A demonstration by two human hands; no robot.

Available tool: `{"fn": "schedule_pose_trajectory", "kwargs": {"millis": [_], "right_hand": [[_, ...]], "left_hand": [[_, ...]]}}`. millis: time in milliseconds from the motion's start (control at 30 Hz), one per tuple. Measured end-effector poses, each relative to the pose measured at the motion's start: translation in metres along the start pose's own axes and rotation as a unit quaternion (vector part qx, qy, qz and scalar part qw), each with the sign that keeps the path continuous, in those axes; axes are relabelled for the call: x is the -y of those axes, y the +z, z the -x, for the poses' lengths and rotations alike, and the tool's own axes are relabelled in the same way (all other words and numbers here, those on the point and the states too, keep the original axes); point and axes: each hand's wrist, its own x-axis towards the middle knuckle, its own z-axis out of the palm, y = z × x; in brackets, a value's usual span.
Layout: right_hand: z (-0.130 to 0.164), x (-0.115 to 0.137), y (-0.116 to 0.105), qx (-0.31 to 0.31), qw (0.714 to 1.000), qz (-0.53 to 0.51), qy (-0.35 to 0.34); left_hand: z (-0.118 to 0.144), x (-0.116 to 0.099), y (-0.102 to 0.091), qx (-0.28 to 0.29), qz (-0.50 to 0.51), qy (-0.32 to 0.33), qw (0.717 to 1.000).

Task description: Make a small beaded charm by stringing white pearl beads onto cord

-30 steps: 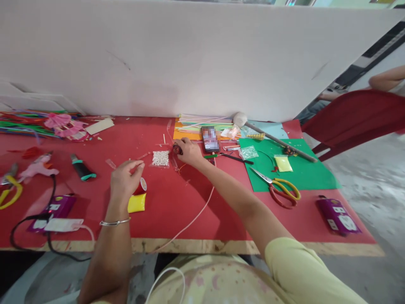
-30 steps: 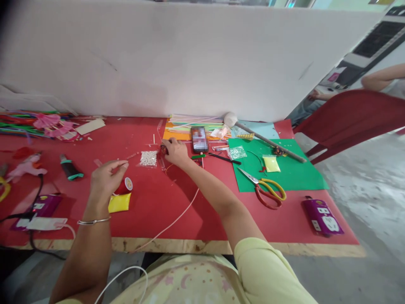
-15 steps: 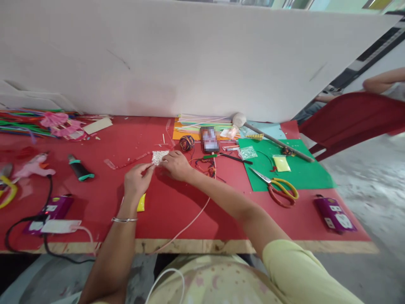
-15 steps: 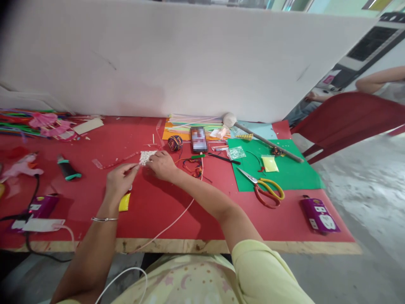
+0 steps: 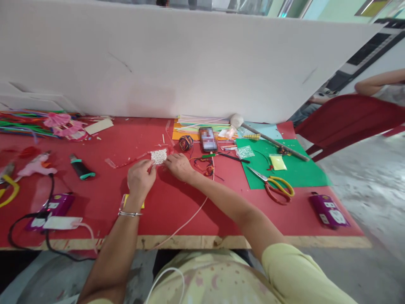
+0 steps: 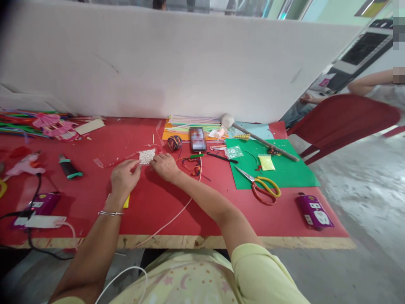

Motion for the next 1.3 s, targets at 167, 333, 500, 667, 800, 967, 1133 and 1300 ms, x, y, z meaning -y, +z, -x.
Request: {"fn": "schedule_pose_trajectory", "kwargs": {"millis": [167, 333, 500, 667, 800, 967, 1133, 1300], "right_hand": [[-0.013, 0.009, 0.001, 0.073, 0.997, 0.0, -0.027], [-0.012, 0.01, -0.022, 0.062, 0.992, -0.056, 0.095], [0.01, 0.004, -0.057, -0.028, 0.954, -0.236, 0.182], [0.037, -0.01, -0.07, -0.027, 0.83, -0.523, 0.19], [0.055, -0.02, -0.069, -0.033, 0.707, -0.649, 0.278], [0.067, -0.029, -0.068, -0.059, 0.694, -0.643, 0.319], [0.072, -0.038, -0.065, -0.072, 0.736, -0.595, 0.313], [0.072, -0.04, -0.066, -0.109, 0.802, -0.529, 0.254]], "left_hand": [[-0.002, -0.014, -0.008, 0.002, 0.015, -0.016, 1.0], [0.007, -0.036, -0.016, 0.029, 0.102, -0.108, 0.989], [0.015, -0.055, -0.001, 0.057, 0.257, -0.227, 0.938], [0.011, -0.067, 0.018, -0.085, 0.365, -0.278, 0.884], [0.009, -0.079, 0.025, -0.009, 0.523, -0.349, 0.777], [0.012, -0.086, 0.031, 0.074, 0.621, -0.343, 0.7], [0.015, -0.085, 0.034, 0.045, 0.599, -0.35, 0.719], [0.018, -0.086, 0.031, 0.072, 0.556, -0.302, 0.771]]}}
